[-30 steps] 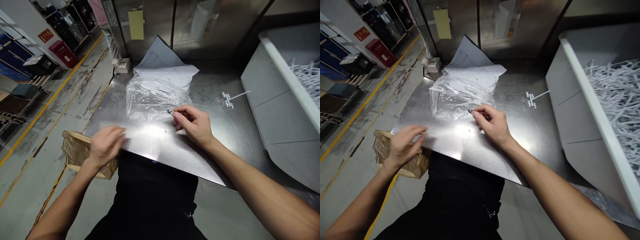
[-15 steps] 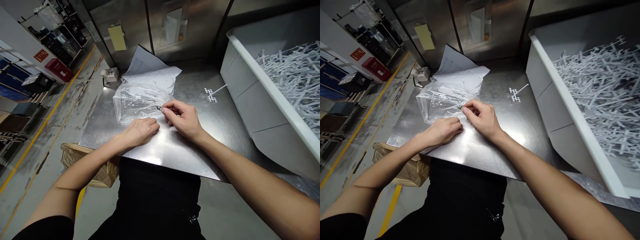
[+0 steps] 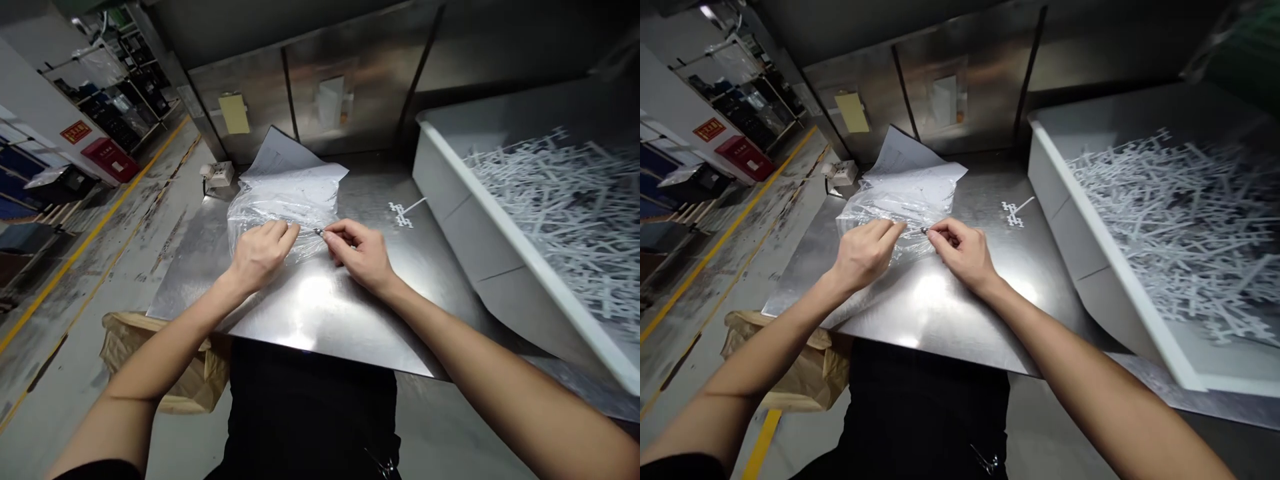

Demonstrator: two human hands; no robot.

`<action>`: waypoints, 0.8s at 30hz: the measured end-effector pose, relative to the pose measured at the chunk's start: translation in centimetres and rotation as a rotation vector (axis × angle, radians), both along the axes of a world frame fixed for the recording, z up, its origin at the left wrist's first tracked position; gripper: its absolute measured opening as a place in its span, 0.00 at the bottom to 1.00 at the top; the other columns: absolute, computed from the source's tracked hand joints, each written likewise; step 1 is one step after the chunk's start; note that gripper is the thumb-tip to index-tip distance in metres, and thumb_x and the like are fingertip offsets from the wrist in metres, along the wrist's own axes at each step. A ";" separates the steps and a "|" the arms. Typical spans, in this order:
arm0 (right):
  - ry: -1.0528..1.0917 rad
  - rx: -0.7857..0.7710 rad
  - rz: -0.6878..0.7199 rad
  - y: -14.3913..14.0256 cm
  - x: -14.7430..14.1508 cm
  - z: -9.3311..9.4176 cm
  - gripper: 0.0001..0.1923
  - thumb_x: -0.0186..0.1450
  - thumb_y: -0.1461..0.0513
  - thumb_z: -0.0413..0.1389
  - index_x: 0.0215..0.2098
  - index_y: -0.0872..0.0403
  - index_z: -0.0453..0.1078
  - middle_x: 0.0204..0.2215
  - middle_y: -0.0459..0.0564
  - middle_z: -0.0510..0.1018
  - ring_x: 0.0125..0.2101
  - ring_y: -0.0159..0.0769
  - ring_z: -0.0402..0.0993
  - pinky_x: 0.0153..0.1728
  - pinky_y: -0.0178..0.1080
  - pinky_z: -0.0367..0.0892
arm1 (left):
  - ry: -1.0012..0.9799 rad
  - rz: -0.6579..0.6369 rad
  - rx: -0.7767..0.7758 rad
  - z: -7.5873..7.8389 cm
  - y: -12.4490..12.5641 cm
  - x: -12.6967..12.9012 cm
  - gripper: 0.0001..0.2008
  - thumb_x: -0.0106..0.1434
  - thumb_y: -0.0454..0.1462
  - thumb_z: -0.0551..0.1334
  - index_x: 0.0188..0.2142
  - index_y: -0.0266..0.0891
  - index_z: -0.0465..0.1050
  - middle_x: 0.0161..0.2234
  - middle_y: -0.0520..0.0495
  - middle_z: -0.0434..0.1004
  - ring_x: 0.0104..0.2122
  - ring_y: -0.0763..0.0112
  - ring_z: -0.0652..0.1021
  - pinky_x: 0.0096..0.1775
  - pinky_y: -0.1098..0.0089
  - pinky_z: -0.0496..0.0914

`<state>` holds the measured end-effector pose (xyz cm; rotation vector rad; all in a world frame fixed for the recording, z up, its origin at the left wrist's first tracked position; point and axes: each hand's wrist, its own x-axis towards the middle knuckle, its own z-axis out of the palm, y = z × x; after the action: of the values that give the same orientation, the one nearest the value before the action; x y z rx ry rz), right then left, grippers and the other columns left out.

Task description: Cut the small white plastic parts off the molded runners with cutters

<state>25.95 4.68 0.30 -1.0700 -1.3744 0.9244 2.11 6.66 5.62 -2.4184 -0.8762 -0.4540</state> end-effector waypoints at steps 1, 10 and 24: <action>0.039 -0.021 0.013 0.0 -0.1 -0.1 0.11 0.70 0.55 0.68 0.41 0.55 0.82 0.28 0.44 0.80 0.29 0.33 0.72 0.31 0.35 0.64 | -0.006 -0.033 0.024 0.5 -0.2 -0.1 0.18 0.79 0.27 0.52 0.52 0.38 0.81 0.39 0.43 0.85 0.35 0.63 0.81 0.34 0.64 0.68; 0.222 -0.148 0.135 0.4 -1.9 -0.3 0.12 0.69 0.53 0.71 0.45 0.52 0.85 0.30 0.43 0.83 0.27 0.31 0.78 0.34 0.35 0.71 | -0.267 -0.236 0.227 7.7 1.9 2.4 0.16 0.76 0.41 0.67 0.60 0.57 0.83 0.35 0.52 0.89 0.29 0.55 0.85 0.32 0.57 0.73; 0.686 -0.360 0.351 2.2 -2.7 -0.3 0.29 0.52 0.51 0.84 0.38 0.58 0.78 0.29 0.47 0.85 0.30 0.36 0.86 0.41 0.41 0.81 | -0.069 -0.795 0.142 19.8 -3.0 32.2 0.23 0.81 0.31 0.49 0.68 0.43 0.72 0.65 0.39 0.75 0.69 0.47 0.77 0.57 0.52 0.78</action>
<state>23.24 6.88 0.01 -0.6611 -0.8388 1.6614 34.29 3.71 25.38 -2.5436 0.1407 -0.8480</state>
